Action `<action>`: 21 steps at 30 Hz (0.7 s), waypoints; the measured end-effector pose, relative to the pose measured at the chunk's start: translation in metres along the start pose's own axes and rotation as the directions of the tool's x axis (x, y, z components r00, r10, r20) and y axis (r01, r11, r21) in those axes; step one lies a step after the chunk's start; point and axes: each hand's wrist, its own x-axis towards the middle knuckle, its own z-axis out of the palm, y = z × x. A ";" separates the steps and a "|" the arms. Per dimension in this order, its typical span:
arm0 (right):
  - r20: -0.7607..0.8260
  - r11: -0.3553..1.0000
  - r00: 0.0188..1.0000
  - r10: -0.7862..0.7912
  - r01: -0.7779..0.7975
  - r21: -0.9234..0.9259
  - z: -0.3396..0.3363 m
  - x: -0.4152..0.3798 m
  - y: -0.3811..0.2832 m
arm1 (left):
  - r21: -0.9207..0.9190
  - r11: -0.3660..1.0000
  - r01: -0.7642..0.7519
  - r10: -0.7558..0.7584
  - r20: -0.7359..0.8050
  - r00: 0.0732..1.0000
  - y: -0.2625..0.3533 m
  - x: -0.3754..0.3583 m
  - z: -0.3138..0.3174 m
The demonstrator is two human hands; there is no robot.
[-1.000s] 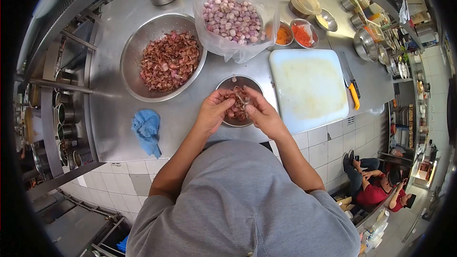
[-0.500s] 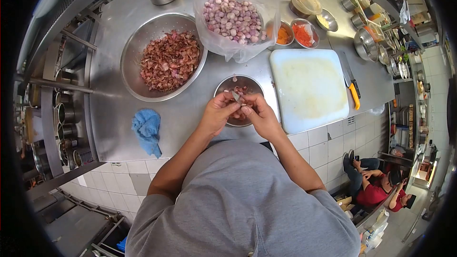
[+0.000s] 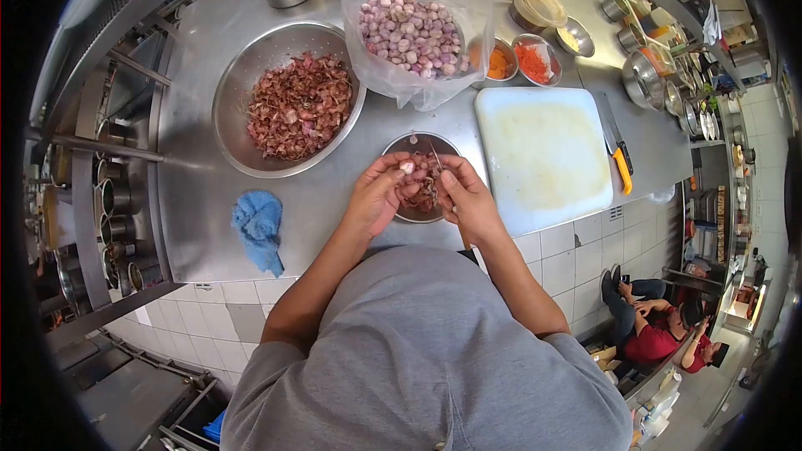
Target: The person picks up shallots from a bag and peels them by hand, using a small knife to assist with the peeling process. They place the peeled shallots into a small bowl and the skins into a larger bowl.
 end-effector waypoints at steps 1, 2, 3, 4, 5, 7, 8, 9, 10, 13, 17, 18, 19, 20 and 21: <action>-0.051 0.993 0.999 -0.011 0.005 -0.120 0.000 -0.001 0.000 | -0.001 1.000 -0.027 0.027 -0.034 0.999 -0.001 0.001 -0.001; -0.100 0.971 0.995 -0.028 0.003 -0.238 0.000 -0.002 0.000 | -0.002 0.999 -0.053 0.053 -0.068 0.996 -0.002 0.002 -0.003; -0.100 0.971 0.995 -0.027 0.002 -0.239 -0.003 0.000 0.005 | -0.003 0.999 -0.054 0.054 -0.069 0.996 -0.003 0.003 -0.005; -0.047 0.913 0.992 -0.113 0.085 -0.399 -0.009 0.004 0.012 | -0.010 0.998 -0.063 0.062 -0.062 0.996 -0.004 0.004 -0.007; 0.020 0.823 0.982 -0.189 0.169 -0.542 -0.013 0.006 0.018 | -0.016 0.997 -0.071 0.070 -0.056 0.996 -0.005 0.005 -0.009; 0.085 0.829 0.977 -0.197 0.212 -0.517 -0.010 0.005 0.020 | 0.018 0.997 -0.080 0.081 -0.023 0.996 -0.003 0.003 -0.006; 0.148 0.834 0.967 -0.207 0.253 -0.490 -0.009 0.004 0.021 | 0.051 0.995 -0.090 0.089 0.011 0.996 -0.003 0.003 -0.004; 0.146 0.835 0.967 -0.207 0.252 -0.490 -0.008 0.003 0.019 | 0.050 0.995 -0.088 0.088 0.011 0.996 -0.003 0.003 -0.003; 0.139 0.806 0.966 -0.220 0.260 -0.531 -0.005 0.003 0.017 | 0.098 0.990 -0.099 0.100 -0.008 0.995 -0.004 0.003 -0.002; 0.140 0.754 0.956 -0.258 0.290 -0.589 -0.006 0.003 0.016 | 0.166 0.979 -0.117 0.124 -0.031 0.992 -0.003 0.003 -0.001; 0.166 0.710 0.934 -0.318 0.350 -0.611 -0.002 0.002 0.014 | 0.165 0.972 -0.168 0.173 -0.017 0.985 -0.003 0.002 0.002; 0.166 0.710 0.934 -0.316 0.348 -0.612 0.000 0.000 0.012 | 0.164 0.972 -0.166 0.172 -0.019 0.985 -0.004 0.002 0.001; 0.143 0.708 0.938 -0.317 0.334 -0.622 0.002 -0.001 0.011 | 0.198 0.964 -0.176 0.183 -0.019 0.983 -0.004 0.002 0.001; 0.120 0.705 0.940 -0.319 0.320 -0.633 0.004 -0.002 0.010 | 0.231 0.955 -0.185 0.194 -0.019 0.981 -0.005 0.002 0.000; 0.121 0.705 0.940 -0.318 0.320 -0.633 0.002 0.000 0.015 | 0.231 0.955 -0.186 0.195 -0.019 0.981 -0.005 0.002 -0.001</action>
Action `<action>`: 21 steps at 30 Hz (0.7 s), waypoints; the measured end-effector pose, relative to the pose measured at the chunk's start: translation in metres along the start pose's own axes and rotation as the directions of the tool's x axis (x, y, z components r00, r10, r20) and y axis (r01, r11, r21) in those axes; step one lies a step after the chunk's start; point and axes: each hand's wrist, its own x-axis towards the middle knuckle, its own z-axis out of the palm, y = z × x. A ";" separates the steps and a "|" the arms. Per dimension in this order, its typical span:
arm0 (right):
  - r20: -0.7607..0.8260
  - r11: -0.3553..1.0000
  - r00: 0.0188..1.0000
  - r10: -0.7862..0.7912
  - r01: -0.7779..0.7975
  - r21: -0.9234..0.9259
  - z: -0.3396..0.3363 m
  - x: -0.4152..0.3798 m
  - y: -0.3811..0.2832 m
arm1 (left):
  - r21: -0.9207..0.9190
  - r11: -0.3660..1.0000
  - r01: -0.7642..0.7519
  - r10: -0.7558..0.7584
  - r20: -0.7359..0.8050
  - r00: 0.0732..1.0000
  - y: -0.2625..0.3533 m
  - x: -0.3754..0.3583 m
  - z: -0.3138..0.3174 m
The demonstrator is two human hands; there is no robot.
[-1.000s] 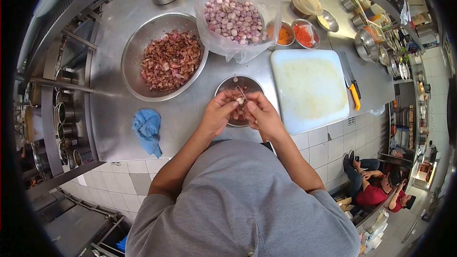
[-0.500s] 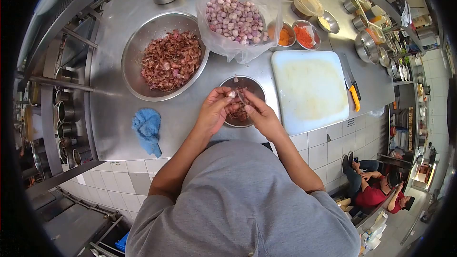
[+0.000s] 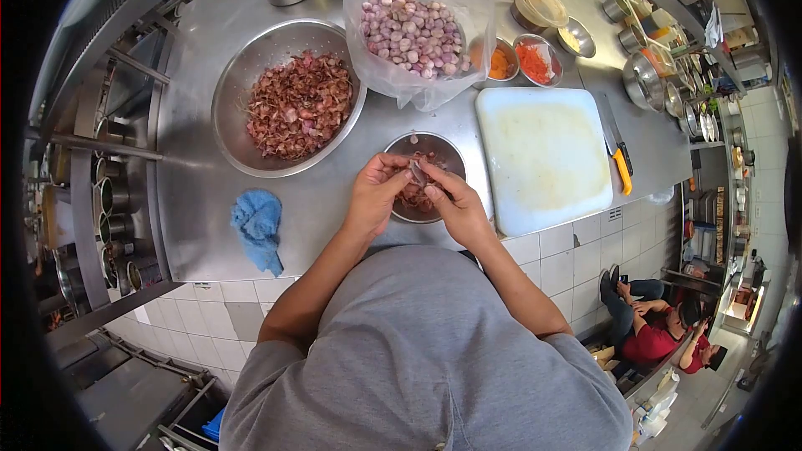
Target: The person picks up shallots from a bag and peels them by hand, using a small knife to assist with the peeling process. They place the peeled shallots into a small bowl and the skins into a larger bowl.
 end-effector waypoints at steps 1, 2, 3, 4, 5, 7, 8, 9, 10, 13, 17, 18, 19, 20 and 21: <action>-0.029 0.999 0.999 -0.022 0.023 0.036 0.003 0.001 0.009 | -0.022 1.000 0.019 -0.019 0.000 1.000 0.000 0.000 -0.001; -0.058 0.996 0.997 -0.044 0.048 0.072 0.004 0.001 0.014 | -0.044 0.998 0.036 -0.036 0.000 0.999 0.001 0.000 -0.002; -0.056 0.996 0.997 -0.045 0.049 0.072 0.001 0.000 0.007 | -0.044 0.998 0.034 -0.035 -0.002 0.999 0.002 0.000 0.000; 0.057 0.928 0.978 0.203 -0.211 0.307 -0.005 -0.002 -0.006 | -0.102 0.994 0.048 -0.047 0.014 0.999 0.005 -0.001 0.002; 0.221 0.743 0.888 0.403 -0.459 0.487 -0.008 -0.003 -0.015 | -0.160 0.985 0.063 -0.059 0.031 0.998 0.006 -0.001 0.003; 0.238 0.691 0.889 0.391 -0.455 0.562 -0.007 -0.002 -0.018 | -0.172 0.981 0.087 -0.087 0.012 0.996 0.006 -0.001 0.002; 0.252 0.634 0.891 0.377 -0.447 0.631 -0.006 -0.002 -0.018 | -0.185 0.976 0.111 -0.114 -0.005 0.994 0.005 -0.001 0.001; 0.253 0.633 0.891 0.377 -0.447 0.631 -0.006 -0.001 -0.018 | -0.185 0.977 0.110 -0.113 -0.006 0.994 0.004 -0.001 0.000; 0.269 0.616 0.884 0.381 -0.460 0.640 -0.007 -0.001 -0.018 | -0.170 0.980 0.106 -0.110 -0.014 0.994 0.003 -0.001 -0.002; 0.305 0.579 0.875 0.377 -0.479 0.660 -0.009 0.000 -0.018 | -0.158 0.980 0.119 -0.123 -0.013 0.992 0.006 -0.001 0.000; 0.342 0.527 0.862 0.373 -0.501 0.687 -0.011 0.000 -0.023 | -0.101 0.991 0.083 -0.078 0.058 0.995 0.001 -0.003 0.000; 0.342 0.527 0.862 0.373 -0.501 0.687 -0.011 0.000 -0.021 | -0.101 0.991 0.083 -0.078 0.058 0.995 0.000 -0.003 0.000; 0.335 0.549 0.869 0.364 -0.490 0.677 -0.011 0.000 -0.017 | -0.085 0.993 0.081 -0.076 0.052 0.996 0.000 -0.002 0.001; 0.327 0.571 0.876 0.354 -0.480 0.666 -0.011 0.000 -0.015 | -0.070 0.994 0.078 -0.075 0.046 0.996 -0.001 -0.002 0.001; 0.328 0.570 0.876 0.355 -0.480 0.666 -0.011 0.000 -0.015 | -0.070 0.994 0.079 -0.076 0.045 0.996 0.000 -0.003 0.001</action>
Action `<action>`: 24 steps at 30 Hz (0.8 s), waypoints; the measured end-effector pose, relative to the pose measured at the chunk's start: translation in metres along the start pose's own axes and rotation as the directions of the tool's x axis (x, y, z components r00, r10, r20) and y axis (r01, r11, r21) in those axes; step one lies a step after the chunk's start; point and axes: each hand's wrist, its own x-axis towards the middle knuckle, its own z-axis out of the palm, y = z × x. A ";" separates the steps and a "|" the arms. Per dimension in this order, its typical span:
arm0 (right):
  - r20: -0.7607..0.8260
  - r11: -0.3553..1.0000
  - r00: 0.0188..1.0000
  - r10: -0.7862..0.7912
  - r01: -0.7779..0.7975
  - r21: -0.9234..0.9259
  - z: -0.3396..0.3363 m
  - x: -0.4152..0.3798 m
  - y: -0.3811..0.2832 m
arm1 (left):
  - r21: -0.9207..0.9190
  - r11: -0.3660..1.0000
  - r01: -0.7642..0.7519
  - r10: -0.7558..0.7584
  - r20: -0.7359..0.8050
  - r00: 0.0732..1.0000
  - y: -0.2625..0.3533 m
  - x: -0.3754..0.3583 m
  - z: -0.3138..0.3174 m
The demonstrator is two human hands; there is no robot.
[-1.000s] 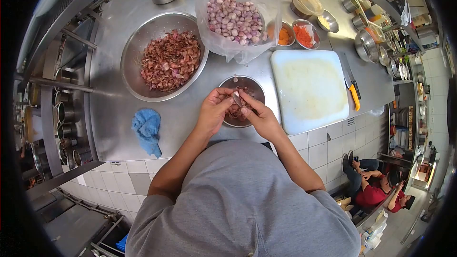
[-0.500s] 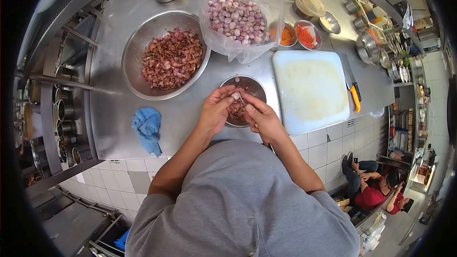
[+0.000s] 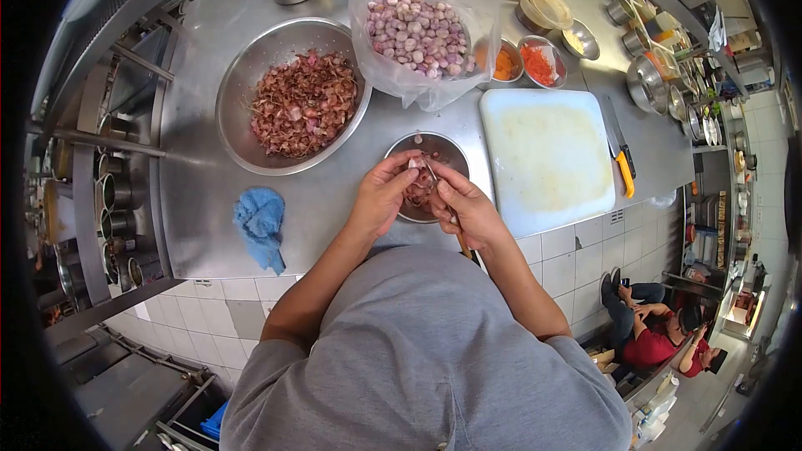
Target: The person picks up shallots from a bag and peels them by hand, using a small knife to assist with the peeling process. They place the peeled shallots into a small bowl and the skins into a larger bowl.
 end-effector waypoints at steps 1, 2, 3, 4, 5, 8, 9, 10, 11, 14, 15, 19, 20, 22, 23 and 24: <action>-0.037 0.996 0.999 -0.027 0.023 -0.091 0.000 0.001 0.000 | -0.007 1.000 0.010 -0.010 0.011 1.000 0.002 -0.001 0.001; -0.072 0.983 0.996 -0.057 0.043 -0.181 -0.001 0.000 -0.001 | -0.014 1.000 0.022 -0.021 0.022 1.000 0.002 -0.001 0.001; -0.073 0.983 0.996 -0.058 0.044 -0.180 0.002 0.000 -0.001 | -0.014 1.000 0.023 -0.023 0.024 0.999 0.002 -0.001 0.000; -0.119 0.956 0.985 -0.128 0.091 -0.281 0.008 0.000 -0.002 | -0.020 1.000 0.019 -0.019 0.025 1.000 0.000 0.000 -0.002; -0.155 0.916 0.967 -0.201 0.130 -0.380 0.011 0.000 -0.003 | -0.025 1.000 0.014 -0.013 0.024 1.000 0.000 0.000 -0.004; -0.069 0.878 0.977 -0.202 0.149 -0.455 0.012 -0.005 -0.003 | -0.027 0.999 0.031 -0.030 0.016 0.999 0.002 -0.001 -0.002; -0.071 0.878 0.977 -0.202 0.148 -0.455 0.009 -0.004 -0.001 | -0.027 0.999 0.032 -0.032 0.017 0.999 0.002 -0.002 -0.001; -0.032 0.839 0.973 -0.229 0.180 -0.514 0.005 -0.001 0.002 | -0.007 1.000 0.027 -0.027 0.022 0.999 0.002 -0.003 0.000; 0.010 0.794 0.967 -0.253 0.213 -0.569 0.003 0.000 0.003 | 0.014 1.000 0.020 -0.021 0.027 0.999 0.002 -0.004 0.001; -0.041 0.769 0.974 -0.224 0.150 -0.621 0.015 -0.006 -0.008 | 0.005 0.999 0.045 -0.045 0.056 0.997 0.001 -0.004 -0.006; -0.041 0.769 0.974 -0.224 0.151 -0.622 0.014 -0.006 -0.008 | 0.005 0.999 0.045 -0.045 0.056 0.997 0.002 -0.004 -0.004; -0.065 0.931 0.993 -0.096 0.066 -0.358 0.004 -0.005 -0.004 | -0.032 0.997 0.063 -0.061 0.066 0.996 0.008 -0.004 0.001; -0.036 0.982 0.999 -0.022 0.015 -0.187 0.001 -0.005 -0.003 | -0.049 0.997 0.066 -0.062 0.073 0.995 0.008 -0.004 0.002; -0.063 0.988 0.998 -0.031 0.021 -0.155 0.004 -0.003 -0.002 | -0.055 0.997 0.060 -0.055 0.080 0.995 0.007 -0.002 -0.002; -0.092 0.992 0.995 -0.039 0.027 -0.122 0.005 -0.002 -0.002 | -0.062 0.997 0.056 -0.050 0.088 0.995 0.007 -0.002 -0.003; -0.093 0.992 0.995 -0.040 0.028 -0.122 0.005 -0.003 -0.003 | -0.062 0.997 0.056 -0.050 0.089 0.995 0.007 -0.002 -0.002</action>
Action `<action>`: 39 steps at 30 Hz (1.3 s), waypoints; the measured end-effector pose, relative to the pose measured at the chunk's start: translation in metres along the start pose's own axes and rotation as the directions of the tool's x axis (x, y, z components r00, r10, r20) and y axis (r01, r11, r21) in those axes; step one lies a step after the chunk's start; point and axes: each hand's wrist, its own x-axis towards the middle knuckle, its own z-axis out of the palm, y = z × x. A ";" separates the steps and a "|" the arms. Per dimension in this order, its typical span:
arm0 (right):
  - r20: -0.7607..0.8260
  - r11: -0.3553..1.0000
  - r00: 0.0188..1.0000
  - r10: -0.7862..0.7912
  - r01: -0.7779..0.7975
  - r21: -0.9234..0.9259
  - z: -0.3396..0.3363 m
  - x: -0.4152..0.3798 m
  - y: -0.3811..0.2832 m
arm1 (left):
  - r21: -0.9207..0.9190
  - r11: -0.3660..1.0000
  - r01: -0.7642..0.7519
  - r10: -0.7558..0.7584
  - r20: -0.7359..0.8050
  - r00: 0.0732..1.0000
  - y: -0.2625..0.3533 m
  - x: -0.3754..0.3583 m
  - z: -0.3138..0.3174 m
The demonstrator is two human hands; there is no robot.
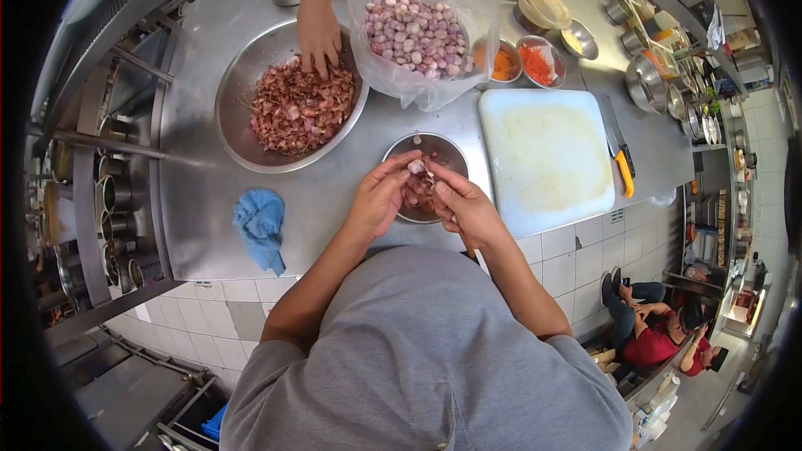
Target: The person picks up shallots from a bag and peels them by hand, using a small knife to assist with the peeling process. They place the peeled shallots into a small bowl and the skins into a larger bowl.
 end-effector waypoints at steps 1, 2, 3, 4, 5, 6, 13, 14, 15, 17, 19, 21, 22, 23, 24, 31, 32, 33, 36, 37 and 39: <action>0.013 1.000 1.000 -0.003 0.003 -0.028 0.001 -0.001 -0.001 | 0.036 0.999 0.015 -0.015 -0.017 1.000 0.000 -0.001 0.001; 0.026 0.998 1.000 -0.004 0.005 -0.055 0.001 -0.001 0.000 | 0.072 0.997 0.031 -0.029 -0.037 0.999 0.001 -0.002 0.001; 0.027 0.999 1.000 -0.002 0.004 -0.054 0.000 0.000 0.002 | 0.072 0.997 0.032 -0.029 -0.039 0.999 0.000 -0.001 -0.001; 0.034 0.999 0.999 -0.008 0.009 -0.041 -0.002 0.001 0.004 | 0.093 0.995 0.040 -0.036 -0.042 0.998 -0.001 0.000 -0.003; 0.042 0.999 0.999 -0.014 0.015 -0.028 -0.003 0.002 0.005 | 0.115 0.992 0.047 -0.043 -0.044 0.998 -0.002 0.002 -0.005; 0.042 0.999 0.999 -0.013 0.015 -0.029 -0.004 0.003 0.003 | 0.114 0.992 0.047 -0.042 -0.044 0.998 0.000 0.002 -0.003; -0.069 0.978 0.994 -0.079 0.064 -0.198 -0.001 0.004 -0.005 | -0.041 0.998 0.040 -0.044 -0.093 0.995 0.002 0.004 0.001; -0.110 0.960 0.987 -0.119 0.087 -0.266 0.003 0.003 -0.005 | -0.059 0.998 0.029 -0.035 -0.105 0.994 0.001 0.005 -0.001; -0.110 0.960 0.987 -0.119 0.086 -0.266 0.002 0.002 -0.003 | -0.059 0.998 0.029 -0.035 -0.106 0.994 -0.001 0.005 -0.002; 0.017 0.984 0.998 -0.064 0.066 -0.167 -0.002 -0.001 -0.001 | -0.060 0.998 -0.024 0.019 -0.097 0.995 -0.004 0.005 -0.005; 0.057 0.980 0.997 -0.049 0.059 -0.192 -0.002 -0.002 -0.002 | -0.033 0.999 -0.041 0.039 -0.077 0.996 -0.006 0.004 -0.006; 0.098 0.974 0.995 -0.034 0.055 -0.218 -0.001 -0.001 -0.002 | -0.006 0.998 -0.061 0.061 -0.057 0.997 -0.007 0.004 -0.008; 0.064 0.957 0.996 -0.055 0.071 -0.281 0.000 -0.001 -0.002 | 0.033 0.996 -0.086 0.087 -0.040 0.995 -0.009 0.004 -0.008; 0.032 0.935 0.996 -0.079 0.085 -0.344 0.002 0.000 -0.001 | 0.071 0.991 -0.111 0.113 -0.022 0.993 -0.010 0.004 -0.008; 0.032 0.935 0.996 -0.079 0.086 -0.344 0.002 0.000 -0.002 | 0.071 0.991 -0.111 0.113 -0.021 0.993 -0.007 0.003 -0.003; -0.064 0.991 0.995 -0.071 0.063 -0.117 -0.005 0.004 0.002 | 0.004 1.000 -0.013 0.013 -0.042 0.999 -0.005 0.003 -0.002; -0.078 0.996 0.995 -0.063 0.058 -0.060 -0.006 0.004 0.003 | -0.018 1.000 -0.007 0.006 -0.043 0.999 -0.005 0.003 -0.002; -0.078 0.996 0.995 -0.063 0.059 -0.060 -0.006 0.004 0.003 | -0.018 1.000 -0.006 0.006 -0.043 0.999 -0.004 0.003 -0.002; -0.088 0.998 0.995 -0.049 0.045 -0.050 -0.005 0.003 0.001 | -0.061 0.998 0.026 -0.030 -0.076 0.997 -0.001 0.003 -0.001; -0.112 0.997 0.993 -0.045 0.038 -0.063 -0.003 0.003 0.001 | -0.095 0.995 0.028 -0.035 -0.074 0.997 -0.001 0.003 -0.003; -0.136 0.997 0.990 -0.042 0.032 -0.075 0.000 0.001 0.001 | -0.129 0.991 0.031 -0.041 -0.072 0.997 -0.001 0.003 -0.004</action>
